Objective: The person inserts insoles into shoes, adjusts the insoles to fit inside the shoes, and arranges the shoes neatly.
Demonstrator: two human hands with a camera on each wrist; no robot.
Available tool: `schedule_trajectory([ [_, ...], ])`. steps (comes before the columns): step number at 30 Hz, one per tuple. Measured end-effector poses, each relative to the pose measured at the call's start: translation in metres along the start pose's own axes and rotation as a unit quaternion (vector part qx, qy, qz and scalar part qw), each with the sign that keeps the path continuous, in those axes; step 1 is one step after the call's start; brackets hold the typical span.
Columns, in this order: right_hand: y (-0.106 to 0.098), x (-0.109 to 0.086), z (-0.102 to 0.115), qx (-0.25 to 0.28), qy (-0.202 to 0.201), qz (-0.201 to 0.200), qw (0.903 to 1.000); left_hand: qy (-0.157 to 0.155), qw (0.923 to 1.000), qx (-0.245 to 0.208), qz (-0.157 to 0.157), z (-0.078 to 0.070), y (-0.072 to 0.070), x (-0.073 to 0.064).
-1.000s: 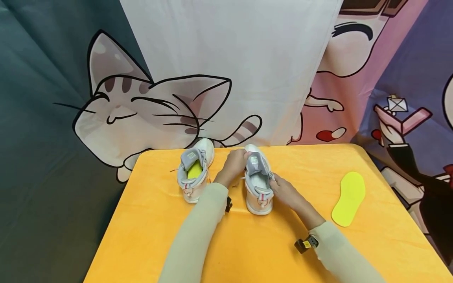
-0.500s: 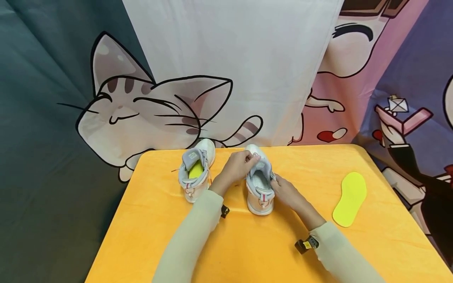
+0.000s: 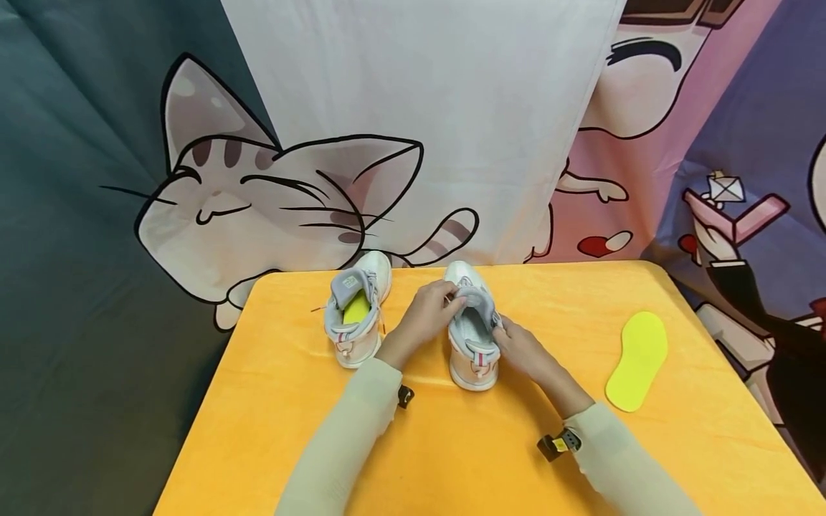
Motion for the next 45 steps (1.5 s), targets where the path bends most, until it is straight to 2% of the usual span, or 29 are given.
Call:
schedule_trajectory([
  [4, 0.000, 0.000, 0.002, -0.002, -0.013, -0.004, 0.9999, -0.037, 0.9980, -0.045, -0.025, 0.012, -0.001, 0.008],
  [8, -0.001, -0.002, 0.002, -0.004, -0.020, -0.005, 0.9998, -0.091, 0.9874, -0.121, -0.046, 0.025, 0.002, 0.013],
  [11, -0.002, -0.002, 0.003, -0.011, -0.021, -0.008, 0.9997, -0.109, 0.9812, -0.146, -0.062, 0.029, 0.004, 0.015],
  [17, -0.001, -0.002, 0.002, -0.003, -0.020, -0.002, 0.9998, -0.118, 0.9853, -0.099, -0.073, 0.025, 0.005, 0.014],
  [28, -0.004, -0.002, 0.003, -0.009, -0.021, -0.005, 0.9997, -0.100, 0.9920, -0.061, -0.049, 0.013, 0.010, -0.005],
  [31, -0.004, -0.001, 0.002, -0.012, -0.017, 0.005, 0.9998, -0.119, 0.9907, -0.053, -0.038, 0.009, 0.011, -0.016],
  [36, -0.009, -0.001, 0.003, -0.019, -0.015, 0.008, 0.9997, -0.181, 0.9811, -0.064, -0.021, 0.006, 0.012, -0.038],
  [38, -0.013, -0.001, 0.004, -0.018, -0.028, -0.008, 0.9994, -0.193, 0.9785, -0.072, -0.011, 0.005, 0.013, -0.044],
  [41, -0.021, -0.001, 0.008, -0.016, -0.065, -0.059, 0.9960, -0.200, 0.9760, -0.087, 0.006, 0.004, 0.015, -0.051],
  [45, -0.029, 0.000, 0.016, -0.042, -0.127, -0.142, 0.9808, -0.209, 0.9725, -0.102, 0.018, 0.004, 0.017, -0.055],
])
Point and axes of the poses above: each hand's wrist, its own x-axis towards the middle knuckle, its own y-axis out of the palm, z = x × y, the point moved 5 cm from there along x, towards the middle knuckle, and after that the axes turned 13 degrees about -x, right-handed, at the moved point
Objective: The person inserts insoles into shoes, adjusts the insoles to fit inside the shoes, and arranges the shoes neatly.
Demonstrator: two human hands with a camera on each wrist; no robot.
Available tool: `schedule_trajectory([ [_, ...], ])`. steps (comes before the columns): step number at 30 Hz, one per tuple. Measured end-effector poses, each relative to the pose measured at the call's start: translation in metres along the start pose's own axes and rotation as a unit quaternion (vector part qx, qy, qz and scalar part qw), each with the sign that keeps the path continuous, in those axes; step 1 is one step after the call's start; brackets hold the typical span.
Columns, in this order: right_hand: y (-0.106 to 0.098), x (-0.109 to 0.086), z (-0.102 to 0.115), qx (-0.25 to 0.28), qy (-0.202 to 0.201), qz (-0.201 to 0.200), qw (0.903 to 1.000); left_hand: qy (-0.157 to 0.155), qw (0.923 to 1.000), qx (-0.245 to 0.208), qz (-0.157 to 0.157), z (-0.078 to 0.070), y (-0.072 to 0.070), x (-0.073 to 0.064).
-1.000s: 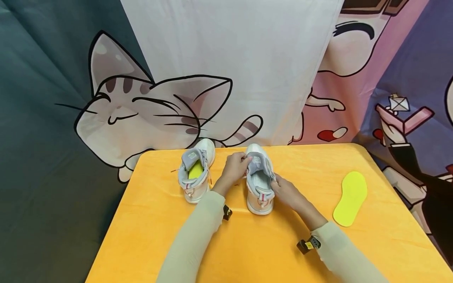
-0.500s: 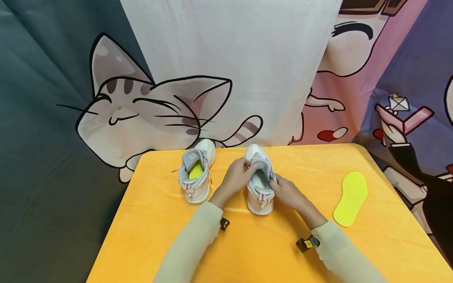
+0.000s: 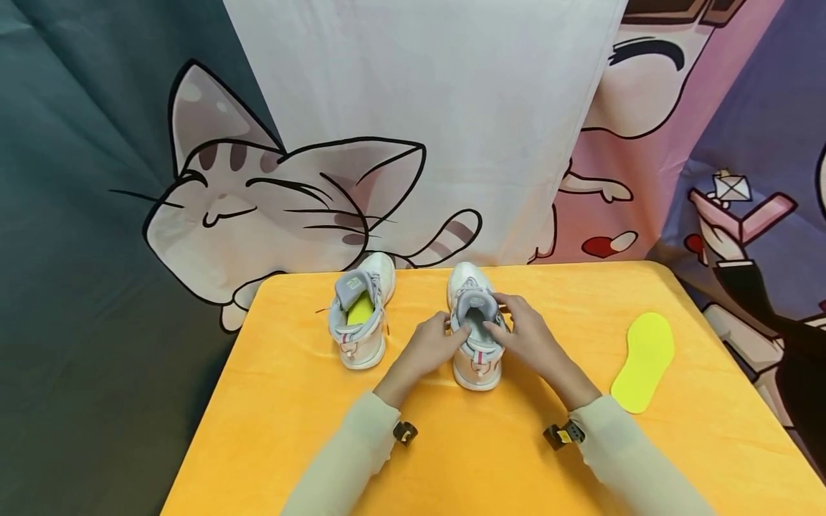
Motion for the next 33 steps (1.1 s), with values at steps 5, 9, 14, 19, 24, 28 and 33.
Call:
schedule_trajectory([
  [5, -0.007, 0.008, 0.003, -0.044, -0.035, -0.060, 0.9966, -0.009, 0.9992, -0.036, 0.015, 0.003, 0.003, 0.001],
  [9, -0.009, 0.018, 0.005, -0.052, -0.070, -0.061, 0.9943, -0.011, 0.9961, -0.084, 0.025, 0.005, 0.006, 0.002],
  [14, -0.013, 0.031, 0.003, -0.058, -0.087, -0.049, 0.9933, -0.007, 0.9912, -0.127, 0.036, 0.005, 0.008, 0.003],
  [19, -0.016, 0.046, -0.001, -0.067, -0.073, -0.035, 0.9945, 0.004, 0.9914, -0.126, 0.034, 0.002, 0.007, 0.004],
  [24, -0.014, 0.063, -0.009, -0.076, -0.041, -0.012, 0.9962, 0.002, 0.9911, -0.127, 0.039, 0.000, 0.005, 0.007],
  [28, -0.010, 0.074, -0.015, -0.075, -0.018, 0.006, 0.9970, -0.009, 0.9903, -0.132, 0.043, 0.001, 0.003, 0.010],
  [33, -0.006, 0.081, -0.022, -0.064, -0.006, 0.008, 0.9979, -0.012, 0.9905, -0.130, 0.043, 0.001, 0.003, 0.012],
])
Point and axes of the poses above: each hand's wrist, its own x-axis towards the middle knuckle, its own y-axis out of the palm, z = x × y, the point moved 5 cm from there along x, towards the middle knuckle, and after that the axes turned 13 degrees about -x, right-handed, at the moved point
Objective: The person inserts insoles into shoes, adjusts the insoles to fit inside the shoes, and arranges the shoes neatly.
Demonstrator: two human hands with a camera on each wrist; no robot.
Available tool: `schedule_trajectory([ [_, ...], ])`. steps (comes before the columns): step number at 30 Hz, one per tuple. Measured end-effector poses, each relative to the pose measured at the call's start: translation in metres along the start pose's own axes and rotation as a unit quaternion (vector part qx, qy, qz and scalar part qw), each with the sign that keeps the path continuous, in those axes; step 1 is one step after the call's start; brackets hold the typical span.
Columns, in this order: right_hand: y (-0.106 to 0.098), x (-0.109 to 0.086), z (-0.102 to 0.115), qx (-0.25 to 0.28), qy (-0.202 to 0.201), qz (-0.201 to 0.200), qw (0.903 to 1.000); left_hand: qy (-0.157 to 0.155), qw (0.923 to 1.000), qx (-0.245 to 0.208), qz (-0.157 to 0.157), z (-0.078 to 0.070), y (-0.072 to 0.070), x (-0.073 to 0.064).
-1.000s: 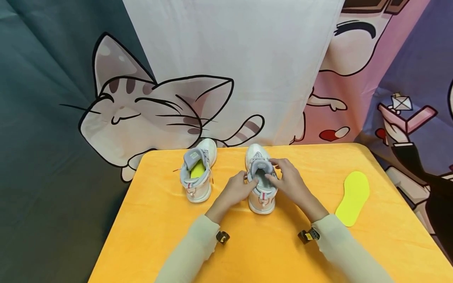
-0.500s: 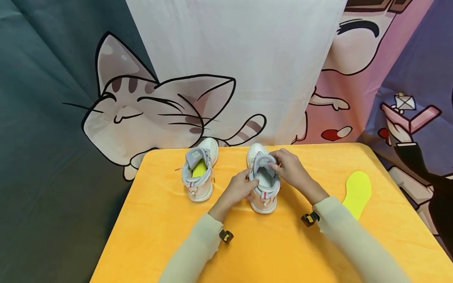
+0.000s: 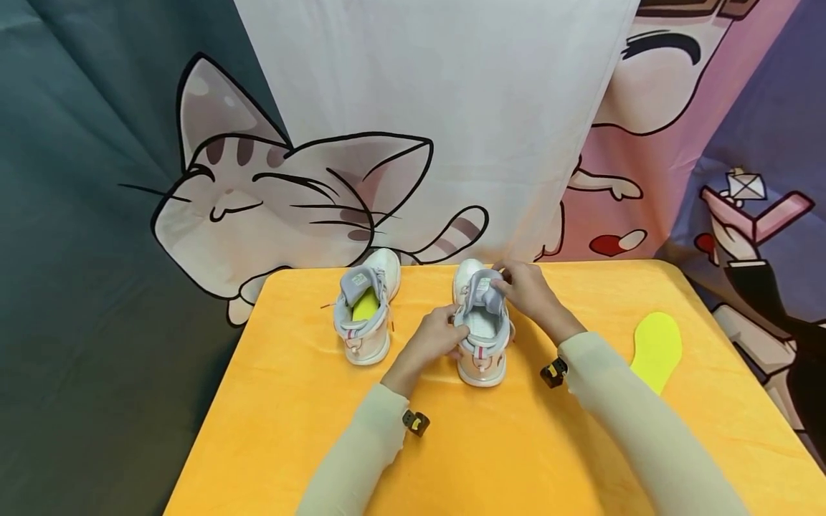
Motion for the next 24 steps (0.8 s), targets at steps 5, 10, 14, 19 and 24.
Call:
schedule_trajectory([
  [5, 0.004, 0.000, -0.010, -0.012, 0.018, 0.010, 0.9997, -0.002, 0.9998, 0.015, 0.015, -0.003, 0.004, 0.001],
  [10, 0.007, -0.001, -0.011, -0.013, 0.013, 0.031, 0.9993, -0.004, 0.9996, 0.025, 0.012, -0.005, 0.006, -0.002],
  [14, 0.002, -0.002, 0.000, -0.020, -0.030, 0.042, 0.9985, 0.001, 0.9993, 0.037, -0.003, -0.006, 0.006, -0.005],
  [19, -0.006, -0.005, 0.017, -0.004, -0.098, 0.056, 0.9937, 0.002, 0.9988, 0.046, -0.019, -0.007, 0.005, -0.004],
  [24, -0.008, -0.009, 0.028, 0.022, -0.138, 0.072, 0.9876, 0.007, 0.9989, 0.043, -0.020, -0.004, 0.005, -0.003],
])
Point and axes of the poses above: each hand's wrist, its own x-axis towards the middle knuckle, its own y-axis out of the palm, z = x × y, the point moved 5 cm from there along x, towards the middle knuckle, and after that the axes turned 13 degrees about -x, right-handed, at the moved point
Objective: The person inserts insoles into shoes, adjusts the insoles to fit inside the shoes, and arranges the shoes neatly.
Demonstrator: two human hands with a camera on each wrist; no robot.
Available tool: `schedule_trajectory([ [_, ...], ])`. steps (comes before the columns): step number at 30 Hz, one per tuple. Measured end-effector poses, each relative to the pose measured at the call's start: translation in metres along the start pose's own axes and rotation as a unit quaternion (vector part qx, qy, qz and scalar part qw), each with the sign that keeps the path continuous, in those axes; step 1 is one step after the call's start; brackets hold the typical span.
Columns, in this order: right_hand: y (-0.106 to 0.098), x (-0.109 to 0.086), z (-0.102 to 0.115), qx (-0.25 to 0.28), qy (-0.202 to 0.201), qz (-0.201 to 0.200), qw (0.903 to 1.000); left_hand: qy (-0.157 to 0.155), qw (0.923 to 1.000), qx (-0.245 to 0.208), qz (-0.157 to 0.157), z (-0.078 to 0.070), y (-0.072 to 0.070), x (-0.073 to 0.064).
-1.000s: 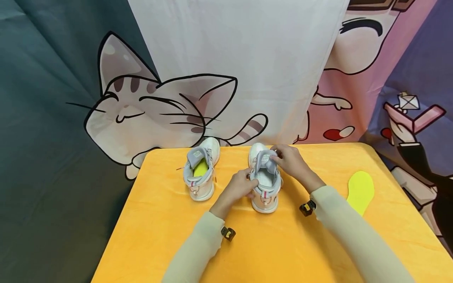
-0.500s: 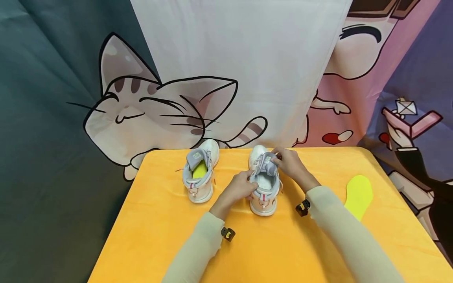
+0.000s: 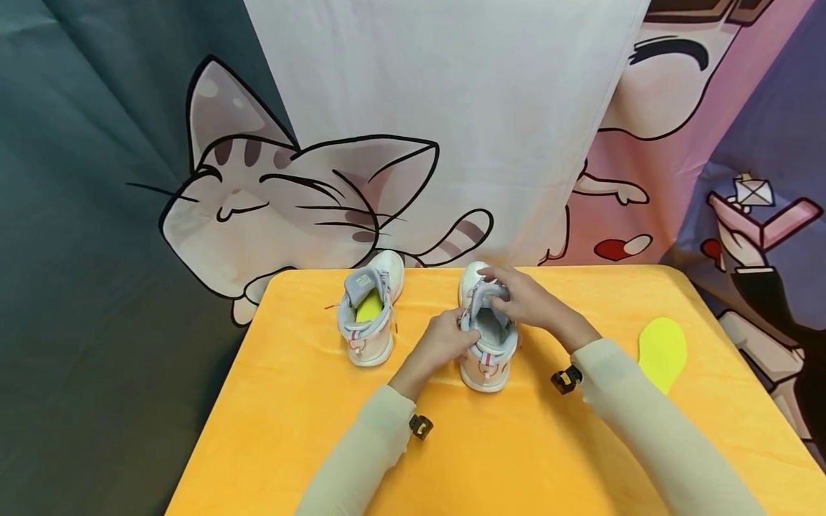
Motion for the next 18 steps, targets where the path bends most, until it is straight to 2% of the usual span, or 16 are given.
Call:
schedule_trajectory([
  [5, -0.001, 0.005, 0.012, -0.008, -0.047, 0.022, 0.9986, 0.007, 0.9999, 0.009, -0.007, -0.001, 0.001, 0.001],
  [9, -0.003, 0.014, 0.017, -0.032, -0.083, 0.021, 0.9958, 0.008, 0.9999, 0.006, -0.004, -0.001, 0.001, 0.001],
  [13, -0.004, 0.022, 0.012, -0.104, -0.092, 0.001, 0.9903, -0.002, 0.9999, 0.013, 0.000, -0.001, 0.002, 0.001],
  [16, -0.004, 0.026, 0.006, -0.162, -0.103, -0.018, 0.9812, -0.008, 0.9997, 0.021, -0.001, 0.000, 0.002, 0.001],
  [18, -0.005, 0.028, 0.002, -0.178, -0.123, -0.032, 0.9757, -0.007, 0.9997, 0.022, -0.001, -0.001, 0.001, 0.000],
])
Point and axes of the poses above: each hand's wrist, its own x-axis towards the middle knuckle, its own y-axis out of the palm, z = x × y, the point moved 5 cm from there along x, towards the middle knuckle, and after that the axes turned 13 degrees about -x, right-handed, at the moved point
